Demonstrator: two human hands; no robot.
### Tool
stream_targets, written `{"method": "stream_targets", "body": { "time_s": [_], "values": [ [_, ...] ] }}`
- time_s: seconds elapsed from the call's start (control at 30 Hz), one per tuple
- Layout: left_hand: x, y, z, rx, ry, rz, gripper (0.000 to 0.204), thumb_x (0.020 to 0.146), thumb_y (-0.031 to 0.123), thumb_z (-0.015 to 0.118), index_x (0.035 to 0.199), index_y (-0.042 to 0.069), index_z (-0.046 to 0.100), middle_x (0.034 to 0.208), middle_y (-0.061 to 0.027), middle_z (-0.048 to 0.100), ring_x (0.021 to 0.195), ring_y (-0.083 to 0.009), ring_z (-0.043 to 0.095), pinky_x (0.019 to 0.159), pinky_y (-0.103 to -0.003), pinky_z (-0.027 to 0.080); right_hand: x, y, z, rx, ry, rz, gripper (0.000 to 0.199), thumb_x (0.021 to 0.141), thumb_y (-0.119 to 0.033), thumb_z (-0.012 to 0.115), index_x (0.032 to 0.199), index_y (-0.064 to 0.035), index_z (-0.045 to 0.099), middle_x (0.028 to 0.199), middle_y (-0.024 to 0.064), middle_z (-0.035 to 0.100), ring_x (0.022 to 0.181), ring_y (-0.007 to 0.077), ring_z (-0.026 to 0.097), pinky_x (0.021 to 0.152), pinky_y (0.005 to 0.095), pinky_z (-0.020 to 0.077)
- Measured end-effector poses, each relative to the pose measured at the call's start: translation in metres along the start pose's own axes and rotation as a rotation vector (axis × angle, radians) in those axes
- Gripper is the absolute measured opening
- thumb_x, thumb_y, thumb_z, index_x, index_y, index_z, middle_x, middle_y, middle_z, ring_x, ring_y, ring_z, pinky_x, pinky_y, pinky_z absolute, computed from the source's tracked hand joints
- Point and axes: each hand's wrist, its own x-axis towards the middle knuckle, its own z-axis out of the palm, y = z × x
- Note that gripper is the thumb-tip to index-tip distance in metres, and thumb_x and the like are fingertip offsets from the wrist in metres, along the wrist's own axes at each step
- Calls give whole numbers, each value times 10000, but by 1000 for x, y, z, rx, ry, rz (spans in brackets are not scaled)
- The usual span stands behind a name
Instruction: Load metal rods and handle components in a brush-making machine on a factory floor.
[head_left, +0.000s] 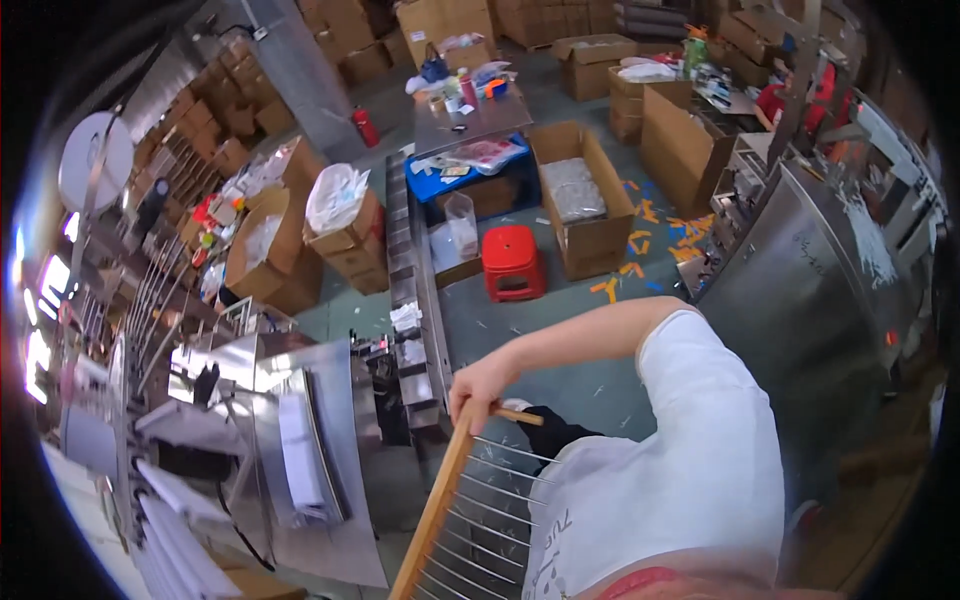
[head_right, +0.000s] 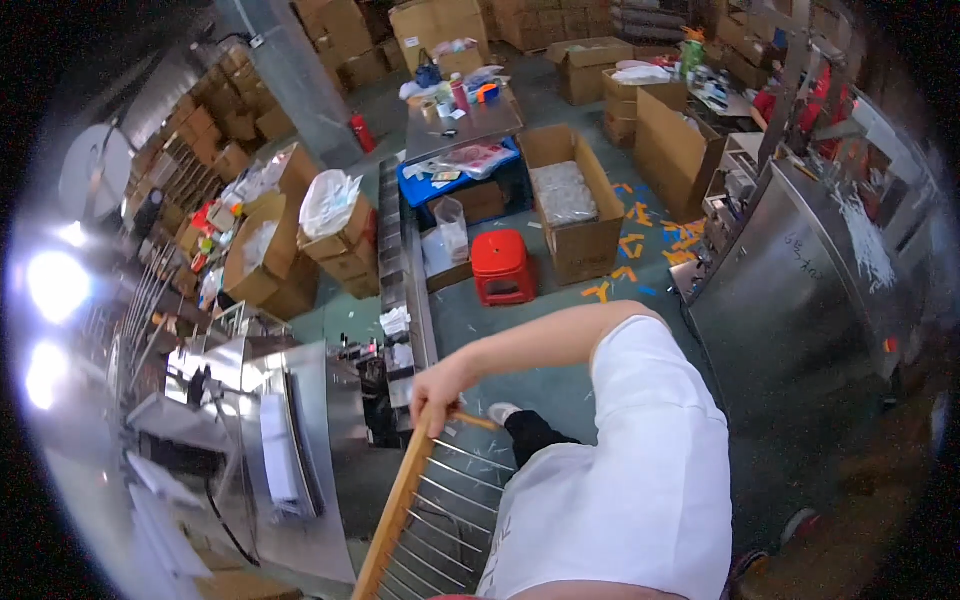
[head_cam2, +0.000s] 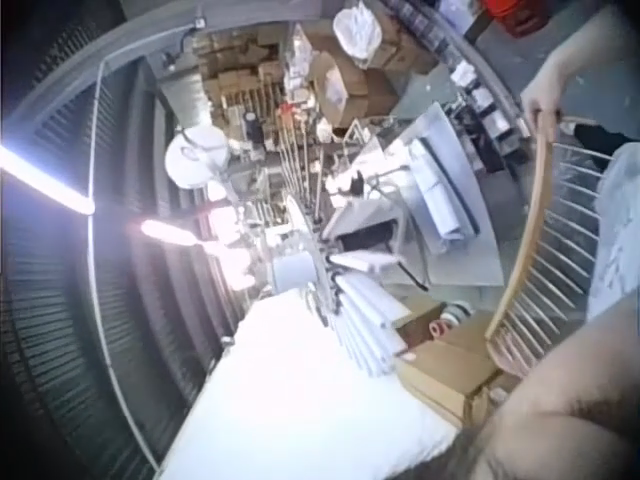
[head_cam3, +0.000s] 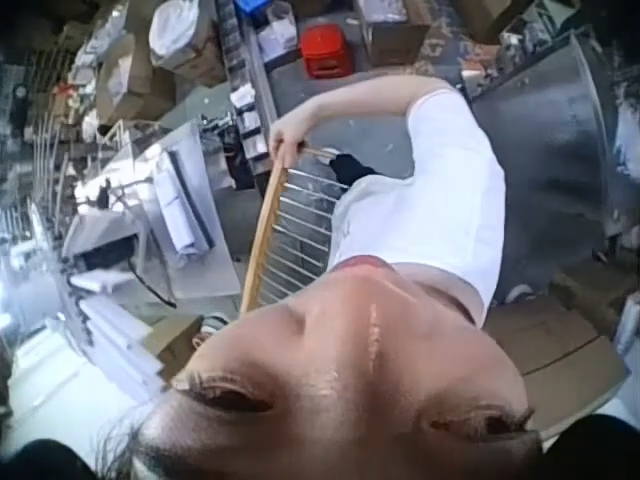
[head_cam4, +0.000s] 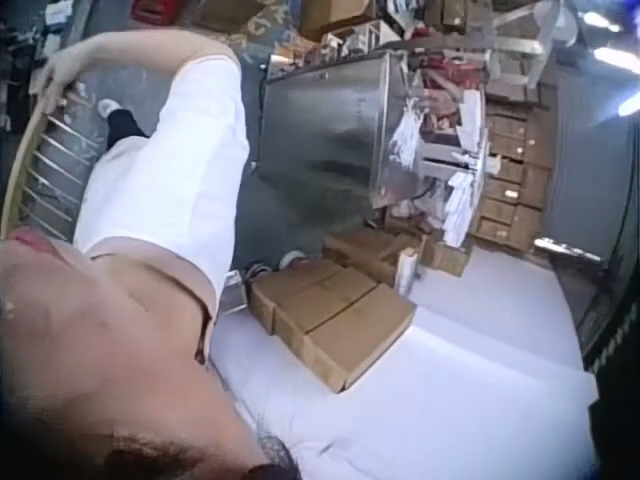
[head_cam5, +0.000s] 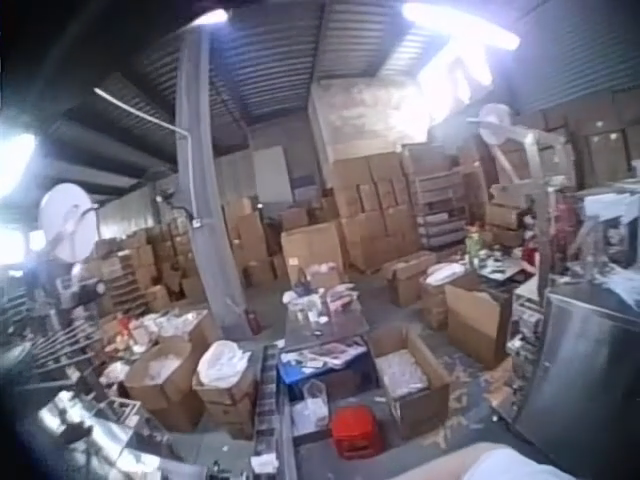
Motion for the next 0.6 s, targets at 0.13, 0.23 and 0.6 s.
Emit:
{"method": "stream_targets", "body": {
  "time_s": [0.13,0.23,0.6],
  "values": [
    [-225,23,-55,-313,100,375,525,978,374,318,1371,26,347,1408,-177,364,1291,-316,356,1082,-431,268,3,29,78,178,-82,65,324,775,-211,738,1016,-14,651,818,15,615,671,76,533,543,229,427],
    [-269,-68,48,265,304,746,514,975,370,319,1325,0,383,1280,-193,482,1129,-301,501,948,-383,413,6,43,130,461,-144,246,414,811,-188,696,1151,18,582,998,72,648,736,95,554,617,215,447],
    [-345,-357,-43,-226,1306,843,157,852,246,594,878,93,613,766,-39,614,648,-126,558,558,-251,437,194,35,391,624,-716,440,310,860,-169,622,1111,-3,548,948,92,604,541,86,468,450,203,338]
  ]
}}
